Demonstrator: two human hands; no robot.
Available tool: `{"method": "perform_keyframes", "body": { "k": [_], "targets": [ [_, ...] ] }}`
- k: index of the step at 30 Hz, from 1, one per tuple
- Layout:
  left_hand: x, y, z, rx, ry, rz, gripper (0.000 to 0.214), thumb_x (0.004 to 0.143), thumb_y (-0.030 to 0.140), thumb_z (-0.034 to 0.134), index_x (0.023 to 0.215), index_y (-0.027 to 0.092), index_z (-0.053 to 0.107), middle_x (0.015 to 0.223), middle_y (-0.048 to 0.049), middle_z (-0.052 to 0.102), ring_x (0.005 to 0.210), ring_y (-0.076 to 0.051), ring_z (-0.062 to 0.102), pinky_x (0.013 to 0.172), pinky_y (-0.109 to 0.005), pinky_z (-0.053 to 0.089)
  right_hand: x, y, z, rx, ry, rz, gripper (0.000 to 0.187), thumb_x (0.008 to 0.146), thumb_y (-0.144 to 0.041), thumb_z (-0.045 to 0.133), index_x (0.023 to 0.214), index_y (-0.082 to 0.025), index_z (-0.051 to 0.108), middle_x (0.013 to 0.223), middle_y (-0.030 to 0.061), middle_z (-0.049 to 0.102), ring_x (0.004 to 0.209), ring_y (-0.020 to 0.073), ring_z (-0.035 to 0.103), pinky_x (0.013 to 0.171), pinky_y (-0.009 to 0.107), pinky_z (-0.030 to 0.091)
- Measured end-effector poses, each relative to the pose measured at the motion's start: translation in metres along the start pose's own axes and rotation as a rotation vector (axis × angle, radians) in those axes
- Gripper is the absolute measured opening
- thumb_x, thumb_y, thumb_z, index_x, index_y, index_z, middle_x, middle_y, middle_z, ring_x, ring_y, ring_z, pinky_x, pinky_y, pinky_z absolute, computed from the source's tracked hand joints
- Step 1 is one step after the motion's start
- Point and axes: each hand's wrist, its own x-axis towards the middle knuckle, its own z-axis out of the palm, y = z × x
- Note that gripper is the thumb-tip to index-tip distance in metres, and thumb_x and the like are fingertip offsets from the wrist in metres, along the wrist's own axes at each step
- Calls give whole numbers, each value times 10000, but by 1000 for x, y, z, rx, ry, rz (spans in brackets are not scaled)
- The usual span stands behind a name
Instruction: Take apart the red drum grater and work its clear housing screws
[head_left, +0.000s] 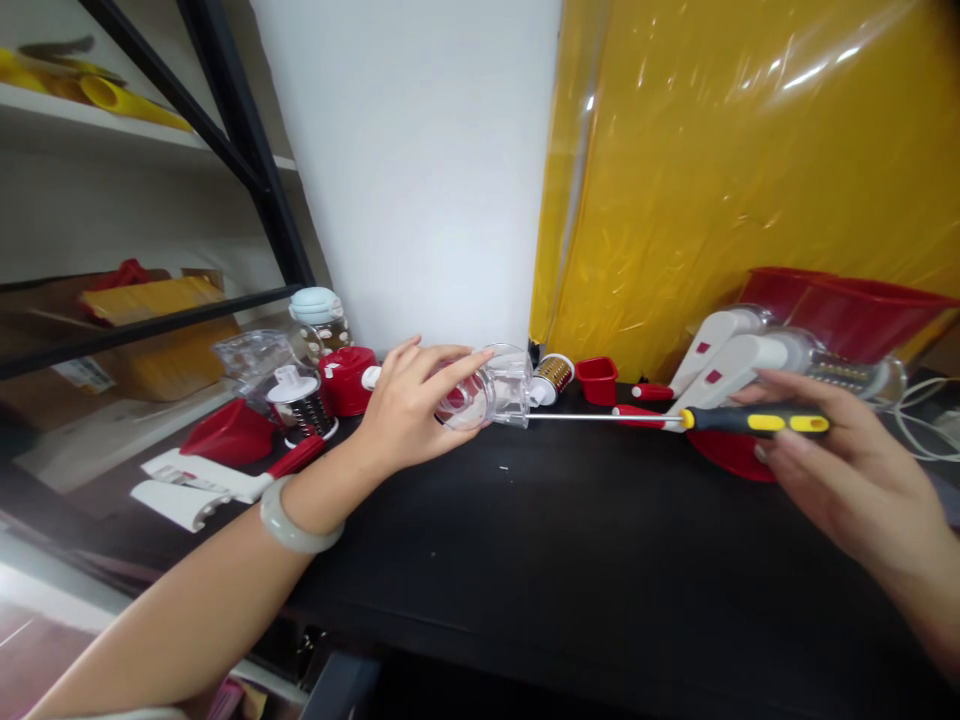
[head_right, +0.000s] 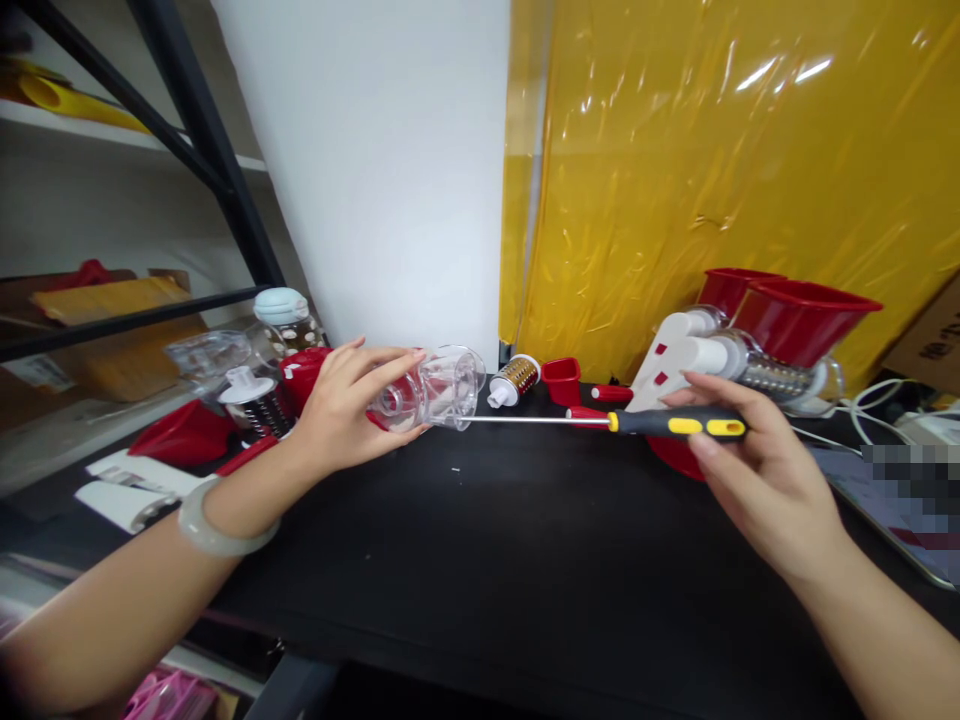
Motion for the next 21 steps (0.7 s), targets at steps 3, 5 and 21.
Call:
{"method": "perform_keyframes", "body": {
  "k": [3, 5, 21],
  "targets": [
    [0, 0, 0, -9, 15, 15, 726, 805, 422, 800, 1461, 297, 514, 1262, -96, 702, 1126, -280, 671, 1123, -520, 407, 0, 4, -10, -136, -91, -70, 540, 928, -702, 482, 1221, -285, 660, 947, 78, 765, 791, 254, 746, 673, 371, 617],
    [0, -1, -1, -12, 36, 18, 749, 799, 425, 805, 1475, 306, 505, 1259, -93, 704, 1119, -280, 671, 1113, -511, 420, 1, 6, -16, -416, -106, -142, 513, 969, -681, 406, 1120, -274, 680, 664, 25, 677, 505, 210, 626, 477, 342, 511],
    [1, 0, 0, -40, 25, 44, 755, 812, 466, 800, 1483, 270, 516, 1257, -117, 702, 1030, -272, 660, 888, -414, 498, 5, -12, -1, -43, 83, 46, 562, 667, -493, 872, 1154, -303, 666, 771, 17, 652, 579, 194, 611, 462, 323, 515]
  ]
}}
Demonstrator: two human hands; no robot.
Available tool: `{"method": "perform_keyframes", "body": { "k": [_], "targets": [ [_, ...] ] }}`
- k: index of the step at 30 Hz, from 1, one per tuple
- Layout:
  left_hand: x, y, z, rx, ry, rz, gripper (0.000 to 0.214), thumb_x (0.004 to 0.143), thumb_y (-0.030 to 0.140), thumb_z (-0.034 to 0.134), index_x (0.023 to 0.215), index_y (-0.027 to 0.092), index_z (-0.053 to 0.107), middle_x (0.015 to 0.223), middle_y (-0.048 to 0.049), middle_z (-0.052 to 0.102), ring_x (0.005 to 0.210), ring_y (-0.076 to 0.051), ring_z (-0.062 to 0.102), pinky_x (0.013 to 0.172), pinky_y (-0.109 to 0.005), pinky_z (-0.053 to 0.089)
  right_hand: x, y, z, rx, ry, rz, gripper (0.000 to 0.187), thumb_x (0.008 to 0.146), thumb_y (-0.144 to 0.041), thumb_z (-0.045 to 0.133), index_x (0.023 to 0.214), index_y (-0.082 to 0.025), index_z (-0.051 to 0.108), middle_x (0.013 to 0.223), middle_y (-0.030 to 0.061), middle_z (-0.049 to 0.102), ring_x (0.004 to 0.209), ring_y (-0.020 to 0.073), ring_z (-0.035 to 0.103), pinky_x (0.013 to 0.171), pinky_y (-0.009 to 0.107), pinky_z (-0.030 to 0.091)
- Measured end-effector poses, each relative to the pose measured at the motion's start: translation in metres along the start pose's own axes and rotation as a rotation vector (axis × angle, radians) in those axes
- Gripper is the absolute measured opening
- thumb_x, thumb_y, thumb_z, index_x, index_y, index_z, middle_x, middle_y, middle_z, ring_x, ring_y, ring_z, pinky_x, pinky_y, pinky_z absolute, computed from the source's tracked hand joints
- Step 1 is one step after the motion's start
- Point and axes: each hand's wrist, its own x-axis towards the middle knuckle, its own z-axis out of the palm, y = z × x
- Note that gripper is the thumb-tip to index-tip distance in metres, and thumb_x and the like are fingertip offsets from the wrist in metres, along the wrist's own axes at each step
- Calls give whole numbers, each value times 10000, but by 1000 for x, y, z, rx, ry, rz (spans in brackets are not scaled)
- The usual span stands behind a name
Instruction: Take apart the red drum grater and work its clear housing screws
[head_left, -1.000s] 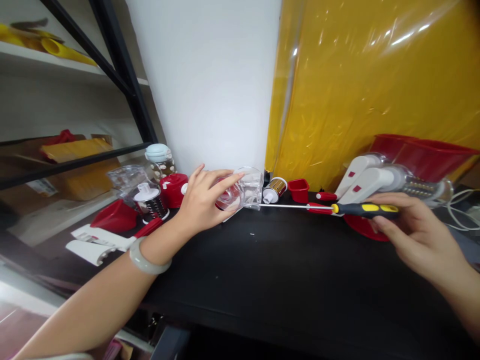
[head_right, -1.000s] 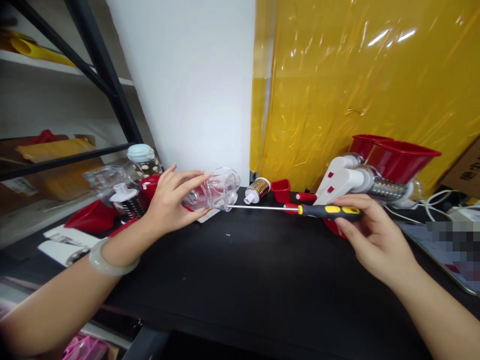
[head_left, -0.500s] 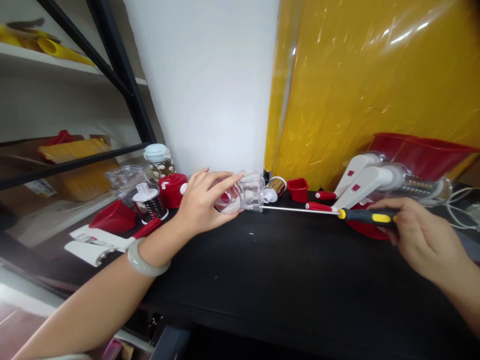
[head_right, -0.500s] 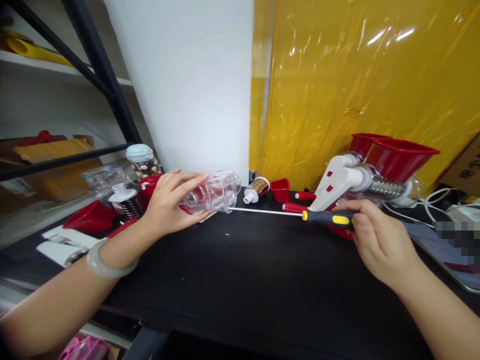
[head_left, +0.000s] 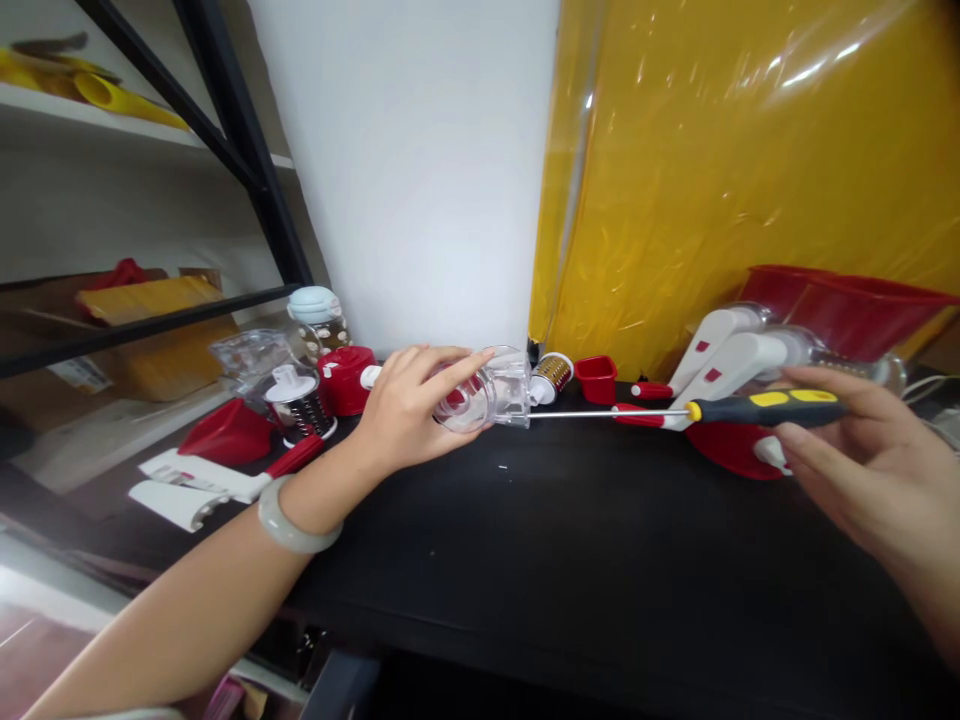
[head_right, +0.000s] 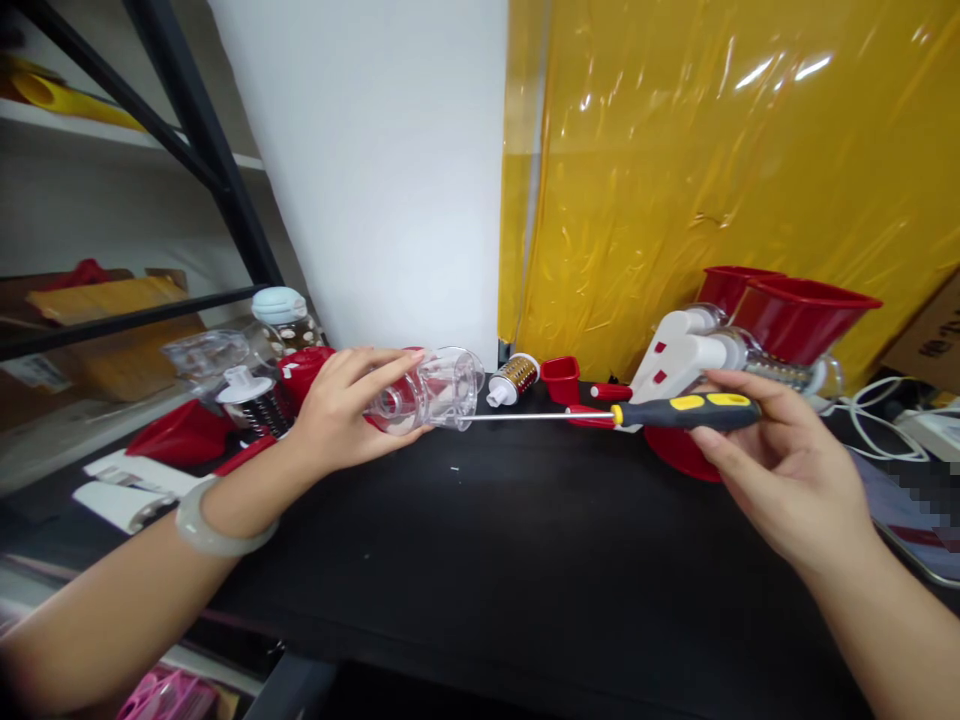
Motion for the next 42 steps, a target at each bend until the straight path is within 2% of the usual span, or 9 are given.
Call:
{"method": "perform_keyframes", "body": {
  "k": [6, 10, 14, 19, 22, 27, 30, 37, 42],
  "targets": [
    [0, 0, -1, 7, -4, -1, 716, 823, 429, 794, 1473, 289, 528, 1244, -115, 706, 1018, -270, 668, 866, -408, 503, 2, 7, -1, 82, -249, 13, 595, 846, -834, 476, 998, -277, 622, 615, 2, 660, 406, 173, 550, 382, 317, 476],
    [-1, -2, -1, 24, 2, -8, 718, 824, 429, 790, 1478, 298, 525, 1238, -108, 711, 994, -265, 667, 850, -402, 498, 3, 9, -6, -99, -183, -114, 376, 927, -646, 563, 984, -278, 618, 554, -45, 558, 423, 134, 487, 392, 251, 427],
    [-1, -3, 0, 33, 2, -15, 721, 819, 435, 790, 1478, 304, 529, 1230, -103, 710, 979, -261, 664, 850, -399, 497, 6, 16, -10, -71, -162, -202, 328, 820, -535, 754, 1014, -309, 617, 895, 10, 689, 640, 154, 643, 565, 279, 568],
    [0, -1, -1, 30, 6, -9, 732, 821, 430, 793, 1486, 291, 520, 1237, -107, 705, 961, -255, 655, 847, -397, 502, 4, 16, -2, 119, -105, -62, 449, 688, -418, 879, 1044, -323, 623, 1092, 15, 684, 779, 153, 690, 694, 267, 607],
    [0, -1, -2, 20, 10, -11, 747, 825, 427, 787, 1504, 305, 501, 1241, -103, 704, 977, -258, 658, 849, -397, 505, 2, 15, 2, 221, -128, 9, 446, 798, -569, 746, 1140, -310, 624, 999, 33, 717, 722, 186, 687, 631, 312, 600],
    [0, -1, -3, 33, 21, -18, 761, 817, 409, 797, 1510, 320, 493, 1245, -101, 701, 972, -257, 662, 855, -401, 509, 0, 19, -8, -349, -210, -124, 446, 961, -652, 467, 1054, -265, 669, 605, 0, 637, 481, 193, 575, 476, 327, 498],
    [0, -1, -4, 39, 31, -8, 758, 816, 401, 801, 1505, 317, 495, 1230, -101, 704, 967, -260, 658, 852, -405, 513, 2, 23, -13, -544, -164, -259, 393, 969, -605, 479, 1016, -268, 677, 648, 0, 616, 517, 178, 561, 475, 307, 472],
    [1, 0, -4, 40, 27, 5, 707, 821, 427, 801, 1460, 275, 540, 1232, -119, 704, 966, -262, 664, 830, -402, 513, 3, 17, 0, -234, -56, -337, 352, 750, -454, 796, 1004, -293, 614, 1058, 57, 652, 1009, 244, 667, 691, 313, 613],
    [-1, 1, -3, 15, 13, 7, 745, 821, 451, 804, 1487, 290, 511, 1252, -112, 701, 983, -256, 663, 849, -397, 521, -2, 3, 8, -118, 37, -114, 556, 595, -487, 894, 1054, -289, 649, 1005, 50, 705, 729, 207, 686, 589, 331, 625]
  ]
}}
